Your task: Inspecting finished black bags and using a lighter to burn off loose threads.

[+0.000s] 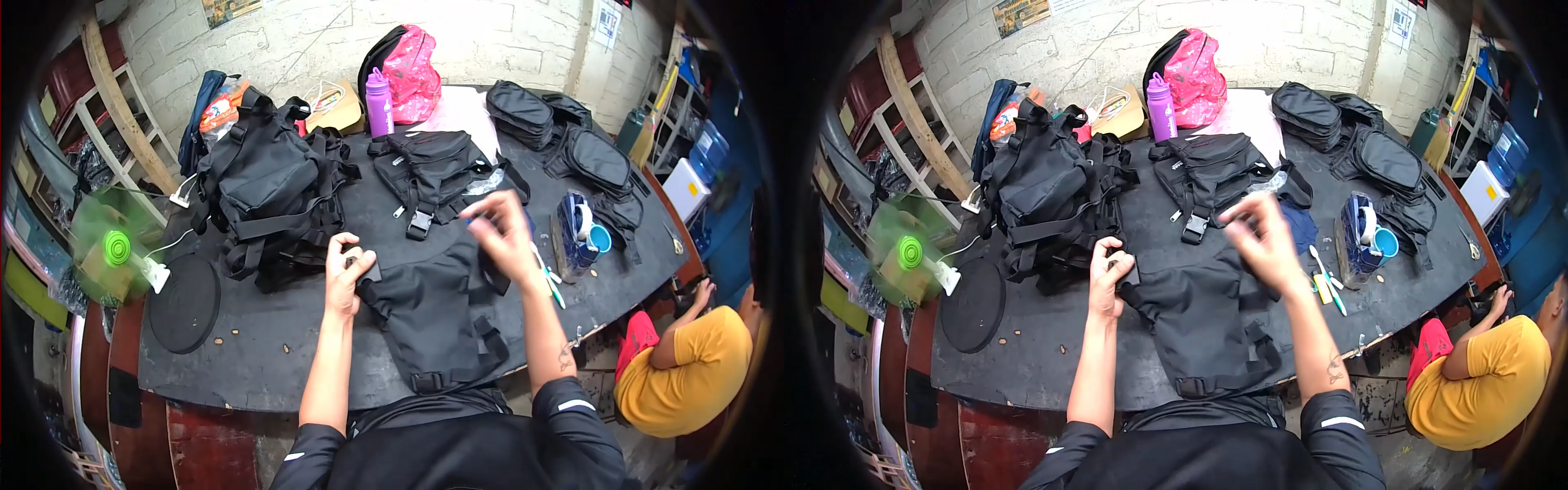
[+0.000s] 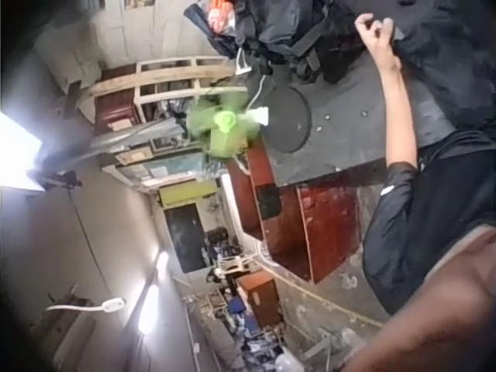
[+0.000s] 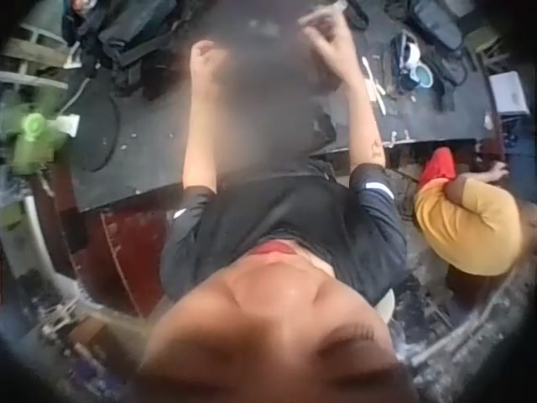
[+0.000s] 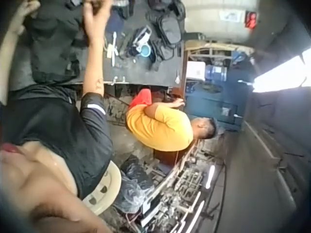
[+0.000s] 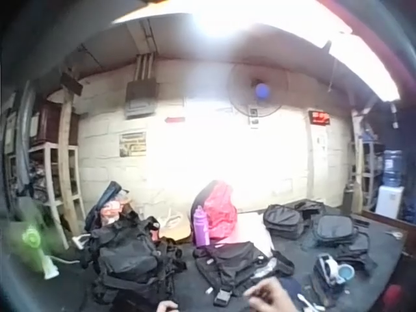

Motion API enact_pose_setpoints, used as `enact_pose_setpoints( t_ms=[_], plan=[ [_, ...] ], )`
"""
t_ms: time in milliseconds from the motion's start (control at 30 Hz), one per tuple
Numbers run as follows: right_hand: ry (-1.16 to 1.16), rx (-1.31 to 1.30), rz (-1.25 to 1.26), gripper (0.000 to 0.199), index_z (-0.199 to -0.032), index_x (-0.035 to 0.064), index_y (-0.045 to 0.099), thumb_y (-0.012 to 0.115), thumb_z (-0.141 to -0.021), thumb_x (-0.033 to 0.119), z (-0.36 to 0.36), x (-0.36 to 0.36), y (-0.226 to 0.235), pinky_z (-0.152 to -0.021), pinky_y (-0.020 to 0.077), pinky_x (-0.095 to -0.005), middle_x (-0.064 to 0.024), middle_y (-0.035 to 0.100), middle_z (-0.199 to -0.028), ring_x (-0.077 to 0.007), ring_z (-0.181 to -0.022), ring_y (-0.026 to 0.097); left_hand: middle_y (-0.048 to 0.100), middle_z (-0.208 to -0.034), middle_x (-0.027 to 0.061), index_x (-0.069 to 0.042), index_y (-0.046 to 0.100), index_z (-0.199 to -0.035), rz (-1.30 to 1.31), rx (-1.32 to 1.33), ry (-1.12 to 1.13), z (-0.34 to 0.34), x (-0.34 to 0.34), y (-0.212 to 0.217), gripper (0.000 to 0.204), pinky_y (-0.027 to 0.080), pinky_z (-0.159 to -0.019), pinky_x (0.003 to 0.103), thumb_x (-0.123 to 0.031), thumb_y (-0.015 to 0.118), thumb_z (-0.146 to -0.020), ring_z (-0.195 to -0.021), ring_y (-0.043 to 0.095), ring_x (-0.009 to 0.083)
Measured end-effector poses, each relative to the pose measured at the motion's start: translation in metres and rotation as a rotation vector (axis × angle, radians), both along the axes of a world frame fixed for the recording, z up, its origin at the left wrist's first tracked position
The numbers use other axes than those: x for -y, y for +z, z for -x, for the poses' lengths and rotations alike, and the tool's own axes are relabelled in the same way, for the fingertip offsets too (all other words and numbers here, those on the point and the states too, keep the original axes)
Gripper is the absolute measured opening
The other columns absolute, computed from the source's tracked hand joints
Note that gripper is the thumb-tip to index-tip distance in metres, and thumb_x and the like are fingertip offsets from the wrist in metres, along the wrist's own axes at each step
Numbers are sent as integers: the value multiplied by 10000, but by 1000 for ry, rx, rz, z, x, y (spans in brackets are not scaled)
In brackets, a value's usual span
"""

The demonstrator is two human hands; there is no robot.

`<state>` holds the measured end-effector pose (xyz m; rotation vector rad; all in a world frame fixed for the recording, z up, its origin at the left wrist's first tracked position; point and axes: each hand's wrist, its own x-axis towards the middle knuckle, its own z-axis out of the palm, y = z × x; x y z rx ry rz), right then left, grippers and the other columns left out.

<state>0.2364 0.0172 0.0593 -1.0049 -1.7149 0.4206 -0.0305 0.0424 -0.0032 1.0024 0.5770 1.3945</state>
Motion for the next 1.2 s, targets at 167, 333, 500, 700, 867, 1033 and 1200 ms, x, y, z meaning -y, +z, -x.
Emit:
enact_pose_setpoints(
  t_ms=[167, 333, 500, 700, 867, 1033, 1200],
  plan=[
    [253, 381, -29, 573, -1113, 31, 456, 769, -686, 252, 65, 15, -20, -871, 386, -342, -129, 425, -1047, -272, -1002, 436, 452, -693, -68, -95, 419, -1042, 27, 58, -33, -13, 13, 5, 378, 377, -607, 164, -8, 669, -773, -621, 441, 24],
    [279, 269, -58, 659, -1127, 0, 448, 804, -623, 231, 79, 12, -15, -858, 414, -362, -139, 444, -1046, -283, -982, 457, 399, -628, -89, -106, 392, -1031, 31, 66, -110, -17, 13, 10, 405, 289, -538, 157, 15, 673, -766, -566, 370, 3],
    [326, 201, -16, 727, -1153, 1, 438, 829, -576, 209, 83, 10, -17, -867, 406, -371, -133, 453, -1063, -280, -974, 458, 395, -623, -88, -104, 382, -1034, 18, 70, -142, -19, 14, 12, 403, 288, -537, 155, 8, 670, -774, -563, 366, 3],
    [319, 117, -141, 1042, -1338, 87, 299, 849, -515, 413, 89, 13, -18, -1026, 293, -468, -185, 340, -1274, -374, -1260, 275, 394, -620, -87, -115, 385, -1041, 92, 136, -208, -31, 16, -4, 376, 303, -524, 164, -17, 656, -799, -560, 363, -1],
    [393, 135, -117, 1103, -1383, 116, 216, 862, -522, 359, 95, 15, -29, -1042, 275, -488, -191, 278, -1332, -380, -1298, 226, 515, -727, -22, -106, 375, -1101, -10, 157, -301, -30, 11, -6, 409, 405, -593, 199, -53, 660, -813, -661, 494, 56],
    [120, 274, 286, 979, -1407, 118, 187, 742, -605, 30, 71, 15, -37, -801, 460, -400, -167, 552, -996, -336, -886, 561, 575, -799, 0, -99, 378, -1150, 74, 105, -192, -17, 6, 10, 386, 450, -623, 216, -212, 623, -873, -689, 540, 74],
    [-59, 308, 85, 867, -1368, 130, 312, 674, -591, 0, 60, 21, -9, -736, 445, -386, -106, 560, -845, -298, -756, 534, 391, -1335, 122, -132, 319, -1373, -702, -1216, 107, -13, 22, 52, 1037, 130, -1100, 484, -375, 826, -500, -1359, 158, 344]
  ],
)
